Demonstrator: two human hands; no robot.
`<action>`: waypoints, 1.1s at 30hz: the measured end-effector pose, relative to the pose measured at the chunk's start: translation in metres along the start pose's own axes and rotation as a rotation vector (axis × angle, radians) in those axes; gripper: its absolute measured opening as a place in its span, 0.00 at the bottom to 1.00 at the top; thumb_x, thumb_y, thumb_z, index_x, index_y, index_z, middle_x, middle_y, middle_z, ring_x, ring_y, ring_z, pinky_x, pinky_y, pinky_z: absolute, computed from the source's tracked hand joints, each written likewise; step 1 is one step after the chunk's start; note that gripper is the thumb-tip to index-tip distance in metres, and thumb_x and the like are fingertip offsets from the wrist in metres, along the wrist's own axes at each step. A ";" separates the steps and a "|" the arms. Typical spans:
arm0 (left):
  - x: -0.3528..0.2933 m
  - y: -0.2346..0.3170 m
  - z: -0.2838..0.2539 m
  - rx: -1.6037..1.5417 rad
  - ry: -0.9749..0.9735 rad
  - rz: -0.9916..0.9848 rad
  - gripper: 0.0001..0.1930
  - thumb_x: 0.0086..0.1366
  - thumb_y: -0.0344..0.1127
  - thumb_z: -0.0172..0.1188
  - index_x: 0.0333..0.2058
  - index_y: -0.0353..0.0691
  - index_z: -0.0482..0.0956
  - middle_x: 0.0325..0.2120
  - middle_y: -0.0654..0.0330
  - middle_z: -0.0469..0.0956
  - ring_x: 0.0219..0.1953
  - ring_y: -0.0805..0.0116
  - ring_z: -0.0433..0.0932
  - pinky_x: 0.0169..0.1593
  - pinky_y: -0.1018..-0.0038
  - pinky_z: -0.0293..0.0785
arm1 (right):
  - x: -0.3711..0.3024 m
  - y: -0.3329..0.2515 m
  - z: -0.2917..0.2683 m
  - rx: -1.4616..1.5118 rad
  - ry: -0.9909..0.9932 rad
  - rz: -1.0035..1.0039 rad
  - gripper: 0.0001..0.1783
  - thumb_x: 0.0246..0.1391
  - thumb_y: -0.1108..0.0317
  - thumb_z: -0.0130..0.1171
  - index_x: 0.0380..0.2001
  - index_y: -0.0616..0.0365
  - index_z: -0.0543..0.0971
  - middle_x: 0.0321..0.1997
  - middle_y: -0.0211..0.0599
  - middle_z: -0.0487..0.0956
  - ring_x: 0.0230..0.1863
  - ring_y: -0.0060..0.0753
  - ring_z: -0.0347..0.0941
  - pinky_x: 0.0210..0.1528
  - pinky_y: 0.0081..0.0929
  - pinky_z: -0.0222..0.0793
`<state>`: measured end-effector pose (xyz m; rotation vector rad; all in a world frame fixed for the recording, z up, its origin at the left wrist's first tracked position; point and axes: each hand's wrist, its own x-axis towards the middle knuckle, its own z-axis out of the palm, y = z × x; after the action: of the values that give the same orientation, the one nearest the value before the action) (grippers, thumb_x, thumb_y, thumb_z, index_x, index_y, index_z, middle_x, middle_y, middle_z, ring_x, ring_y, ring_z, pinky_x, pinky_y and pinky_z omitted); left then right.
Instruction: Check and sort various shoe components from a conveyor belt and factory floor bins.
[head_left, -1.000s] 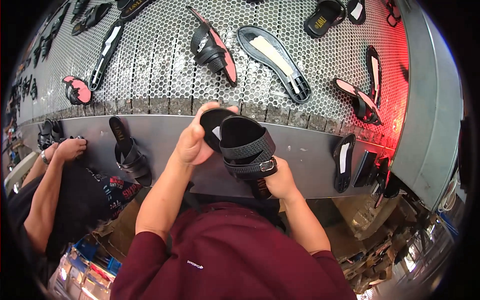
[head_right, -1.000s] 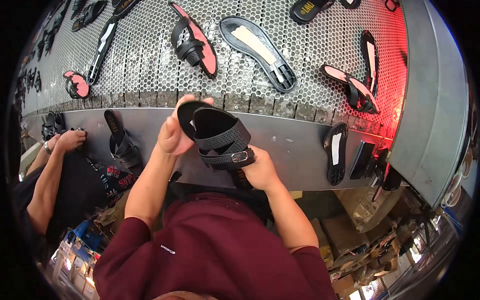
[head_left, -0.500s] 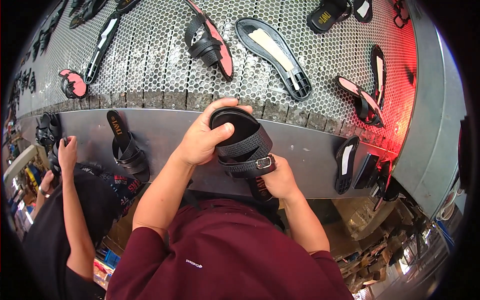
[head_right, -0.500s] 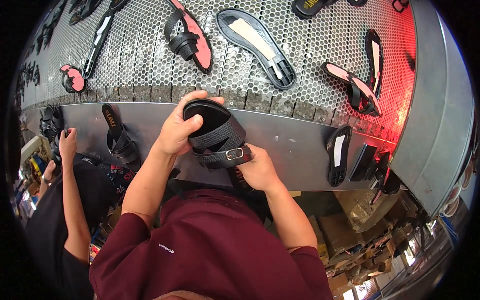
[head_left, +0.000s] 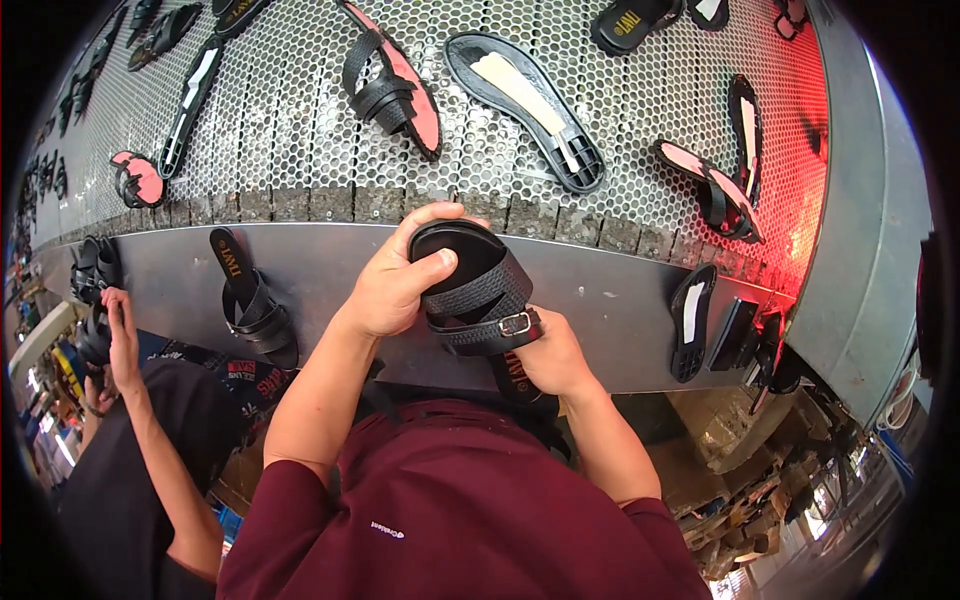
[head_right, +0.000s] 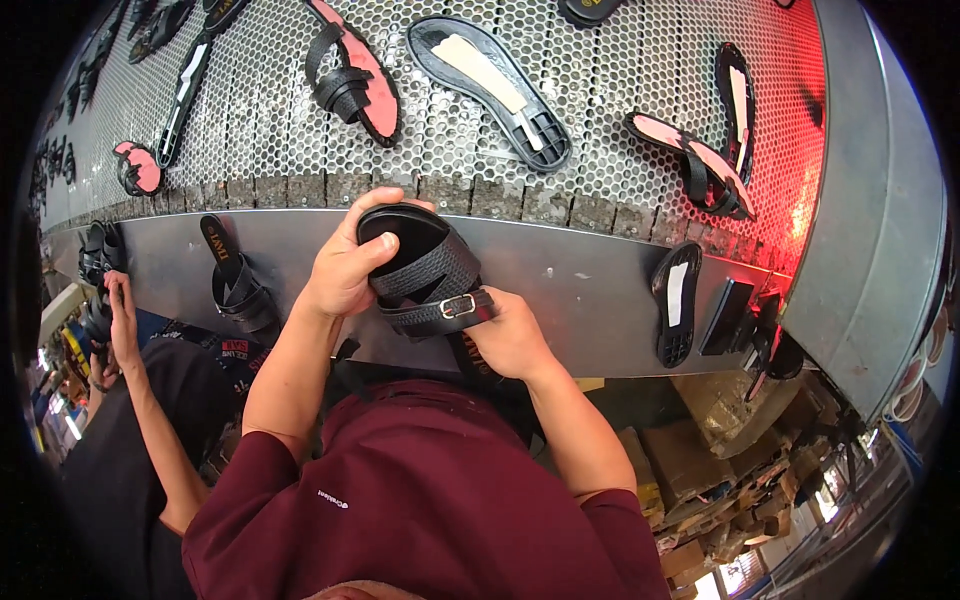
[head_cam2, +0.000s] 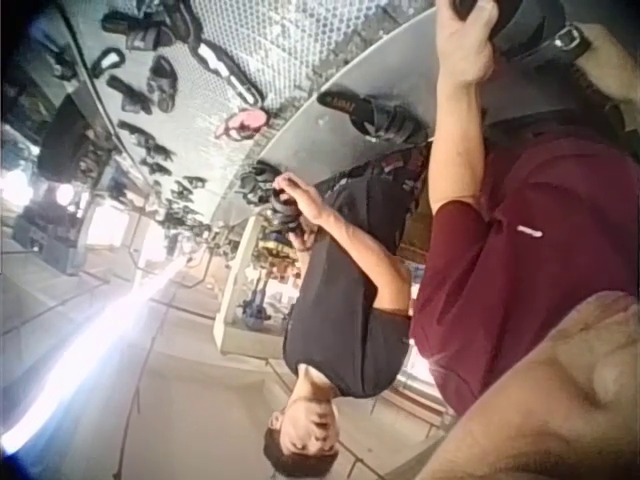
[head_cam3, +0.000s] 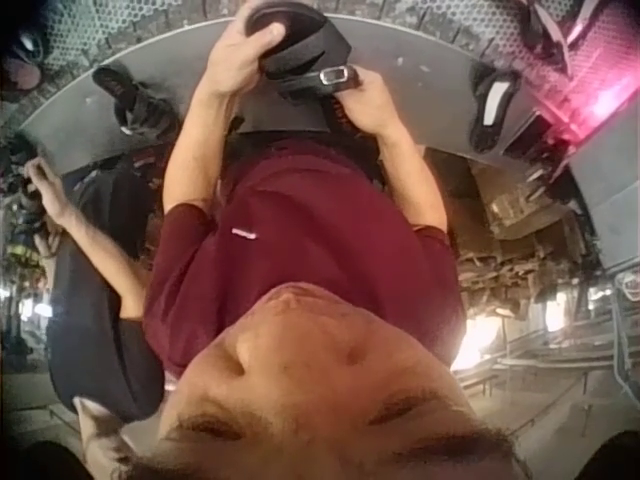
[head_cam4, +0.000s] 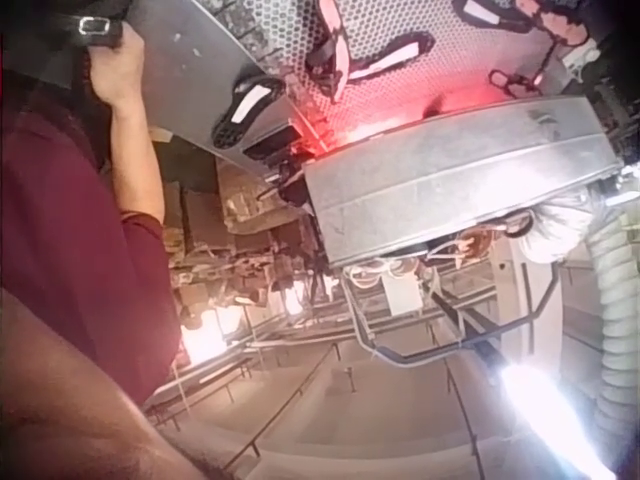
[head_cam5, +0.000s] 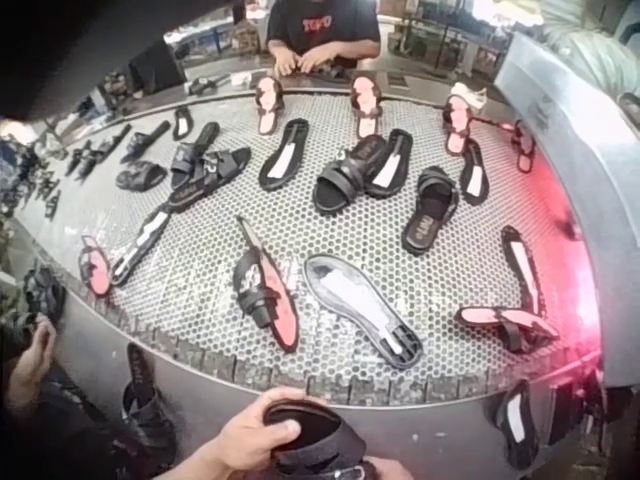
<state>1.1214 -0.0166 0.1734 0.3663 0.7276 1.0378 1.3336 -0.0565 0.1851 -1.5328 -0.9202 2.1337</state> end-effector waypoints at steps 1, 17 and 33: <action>-0.001 0.003 0.003 0.042 0.031 -0.032 0.25 0.64 0.27 0.56 0.59 0.40 0.62 0.53 0.49 0.71 0.54 0.61 0.72 0.57 0.65 0.70 | 0.000 0.000 -0.001 -0.011 0.000 0.003 0.05 0.55 0.74 0.55 0.35 0.62 0.78 0.30 0.23 0.78 0.31 0.13 0.69 0.35 0.20 0.67; -0.005 0.013 0.023 0.495 0.299 -0.066 0.15 0.60 0.26 0.60 0.46 0.29 0.76 0.37 0.58 0.80 0.38 0.75 0.77 0.44 0.77 0.75 | -0.008 -0.008 -0.011 -0.133 -0.031 0.051 0.05 0.51 0.74 0.60 0.32 0.62 0.79 0.26 0.23 0.77 0.29 0.14 0.68 0.33 0.21 0.67; 0.016 0.056 0.059 1.318 0.061 -0.304 0.12 0.54 0.36 0.65 0.32 0.32 0.79 0.24 0.54 0.79 0.29 0.68 0.79 0.36 0.71 0.74 | -0.011 -0.010 -0.032 -0.361 -0.090 -0.038 0.07 0.47 0.72 0.63 0.29 0.64 0.78 0.25 0.39 0.79 0.28 0.21 0.71 0.34 0.27 0.69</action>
<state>1.1313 0.0276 0.2435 1.2981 1.4166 0.1486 1.3664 -0.0460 0.1930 -1.5709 -1.4180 2.1073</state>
